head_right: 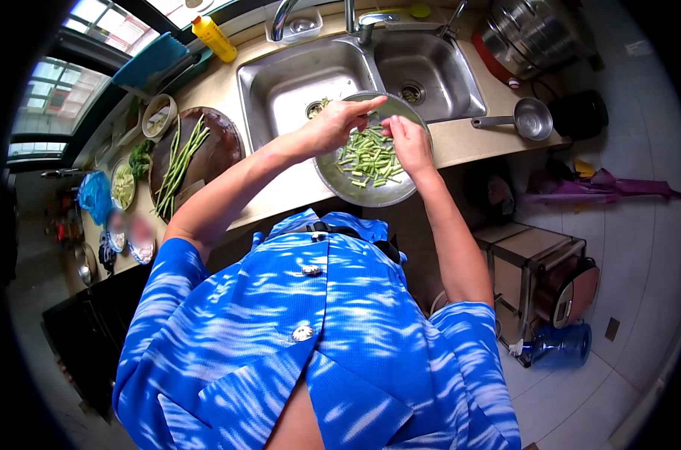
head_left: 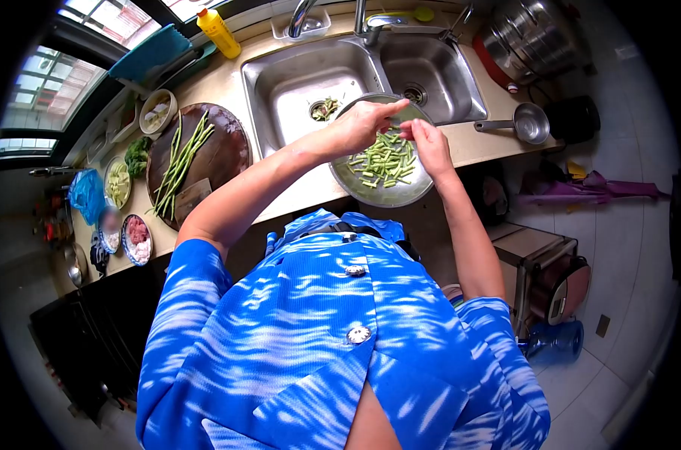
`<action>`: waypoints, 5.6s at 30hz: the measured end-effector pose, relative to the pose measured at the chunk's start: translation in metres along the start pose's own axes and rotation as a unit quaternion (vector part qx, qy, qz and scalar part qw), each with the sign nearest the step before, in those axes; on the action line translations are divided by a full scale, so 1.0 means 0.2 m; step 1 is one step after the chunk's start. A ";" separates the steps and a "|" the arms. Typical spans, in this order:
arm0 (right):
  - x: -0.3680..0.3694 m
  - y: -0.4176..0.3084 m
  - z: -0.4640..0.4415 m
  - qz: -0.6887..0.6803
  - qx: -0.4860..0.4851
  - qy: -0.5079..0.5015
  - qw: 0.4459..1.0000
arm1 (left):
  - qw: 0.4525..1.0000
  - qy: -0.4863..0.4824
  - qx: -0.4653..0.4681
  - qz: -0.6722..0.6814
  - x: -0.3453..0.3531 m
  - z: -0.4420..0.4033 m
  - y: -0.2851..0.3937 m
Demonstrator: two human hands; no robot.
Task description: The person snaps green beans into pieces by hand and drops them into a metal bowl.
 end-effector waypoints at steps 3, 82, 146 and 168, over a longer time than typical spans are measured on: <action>0.01 -0.19 -0.01 -0.045 -0.004 -0.061 0.997 | 0.999 -0.035 -0.022 0.012 0.06 -0.02 -0.01; -0.01 -0.31 0.02 0.079 -0.083 0.001 0.993 | 0.998 -0.032 -0.043 0.017 0.05 0.01 -0.08; 0.17 0.01 0.14 0.158 0.035 -0.040 0.986 | 0.902 0.345 -0.238 -0.108 -0.50 1.00 -0.72; 0.55 -0.19 0.09 0.159 0.058 -0.123 0.978 | 0.729 0.294 -0.561 -0.259 -1.13 2.02 -1.35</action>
Point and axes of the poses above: each hand's wrist, its own z-axis away from the middle knuckle, its own x-axis out of the palm, y = z × x, the point moved 8 cm from there along -z, towards the middle knuckle, and after that the axes turned 10 degrees about -y, right-handed, at the moved point
